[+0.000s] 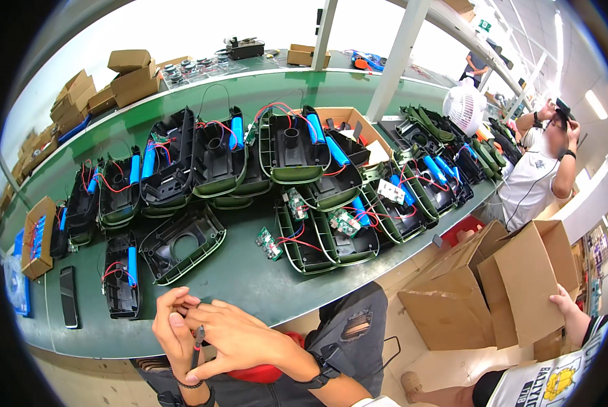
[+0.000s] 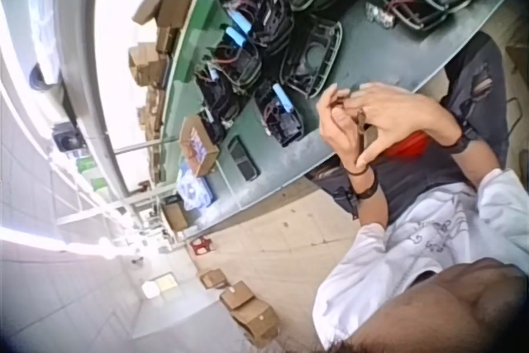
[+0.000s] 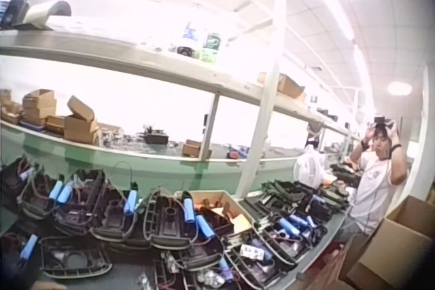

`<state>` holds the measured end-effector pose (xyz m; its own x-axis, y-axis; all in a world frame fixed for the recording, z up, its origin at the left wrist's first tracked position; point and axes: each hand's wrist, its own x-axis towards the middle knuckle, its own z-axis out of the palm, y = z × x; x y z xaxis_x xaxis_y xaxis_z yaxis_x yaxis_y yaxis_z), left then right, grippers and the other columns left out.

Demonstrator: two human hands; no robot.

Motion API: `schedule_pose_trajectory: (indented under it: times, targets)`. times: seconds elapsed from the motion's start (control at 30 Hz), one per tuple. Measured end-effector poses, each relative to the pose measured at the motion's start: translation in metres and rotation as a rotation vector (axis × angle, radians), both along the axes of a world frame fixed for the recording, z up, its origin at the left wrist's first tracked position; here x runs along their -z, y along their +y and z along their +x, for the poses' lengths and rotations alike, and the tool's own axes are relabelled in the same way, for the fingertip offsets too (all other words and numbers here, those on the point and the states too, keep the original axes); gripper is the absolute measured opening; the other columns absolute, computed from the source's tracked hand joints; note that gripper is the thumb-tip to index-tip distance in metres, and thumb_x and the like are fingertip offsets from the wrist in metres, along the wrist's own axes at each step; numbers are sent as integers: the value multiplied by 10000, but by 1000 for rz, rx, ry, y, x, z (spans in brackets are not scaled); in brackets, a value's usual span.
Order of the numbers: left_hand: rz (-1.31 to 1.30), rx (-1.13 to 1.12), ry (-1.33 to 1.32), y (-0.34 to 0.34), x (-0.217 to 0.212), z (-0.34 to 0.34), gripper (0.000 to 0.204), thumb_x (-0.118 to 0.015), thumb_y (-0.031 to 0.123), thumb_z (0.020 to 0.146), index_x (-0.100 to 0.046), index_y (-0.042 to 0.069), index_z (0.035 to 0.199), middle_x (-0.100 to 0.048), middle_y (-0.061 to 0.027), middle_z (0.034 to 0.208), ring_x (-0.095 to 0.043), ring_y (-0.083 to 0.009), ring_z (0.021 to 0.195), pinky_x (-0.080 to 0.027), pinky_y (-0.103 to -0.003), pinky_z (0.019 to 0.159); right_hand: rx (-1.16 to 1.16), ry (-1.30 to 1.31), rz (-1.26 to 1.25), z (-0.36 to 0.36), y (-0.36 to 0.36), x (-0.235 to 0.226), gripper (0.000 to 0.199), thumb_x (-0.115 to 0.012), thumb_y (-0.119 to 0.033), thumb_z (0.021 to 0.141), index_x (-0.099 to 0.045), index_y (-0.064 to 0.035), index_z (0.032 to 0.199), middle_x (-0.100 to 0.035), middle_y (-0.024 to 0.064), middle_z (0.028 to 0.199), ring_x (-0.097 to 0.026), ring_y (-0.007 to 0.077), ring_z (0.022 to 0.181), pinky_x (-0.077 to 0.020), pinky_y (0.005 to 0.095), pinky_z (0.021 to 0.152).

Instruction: The recorder is assembling internal components and wiring for plastic electronic device housings at a manufacturing workstation.

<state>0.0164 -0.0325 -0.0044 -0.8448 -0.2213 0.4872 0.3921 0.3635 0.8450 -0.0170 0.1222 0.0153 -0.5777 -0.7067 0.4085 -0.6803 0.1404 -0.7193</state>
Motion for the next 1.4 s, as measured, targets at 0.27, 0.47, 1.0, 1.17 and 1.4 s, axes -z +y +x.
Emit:
schedule_pose_trajectory:
  times: [0.27,0.47,1.0,1.17,1.4]
  targets:
    - [-71,-35,-4,7,-11,1,659,-407,545,1051,-654,-56,1159,-672,-151,888,-642,-220,778,-482,-342,687,-134,-132,154,-3,9,-2,788,-705,-659,877,-631,59,1192,-647,161,1055,-554,319,959,-427,390,906]
    - [-59,-39,-19,5,-11,1,652,-420,547,1043,-659,-51,1149,-674,-156,879,-649,-224,777,-486,-345,689,-143,-174,154,-4,7,-3,747,-714,-639,880,-630,32,1195,-662,135,995,-551,317,905,-428,389,915]
    - [-11,53,-12,1,-13,4,415,-485,340,1063,-662,-24,1153,-720,-157,884,-714,-241,786,-565,-351,719,-49,-127,72,3,7,-8,721,-732,-690,837,-678,4,1025,-658,121,834,-538,309,809,-460,404,844]
    - [-12,52,-26,0,-13,4,389,-487,317,1058,-667,-14,1151,-717,-161,886,-718,-248,792,-569,-357,722,-27,-125,66,3,6,-8,748,-713,-712,837,-673,15,1008,-662,130,839,-543,311,804,-462,400,839]
    - [-38,14,-22,2,-12,4,385,-491,317,1052,-673,-12,1138,-714,-161,884,-718,-254,794,-571,-361,720,-19,-84,67,2,4,-5,730,-699,-713,852,-642,5,976,-645,124,806,-544,313,788,-450,404,821]
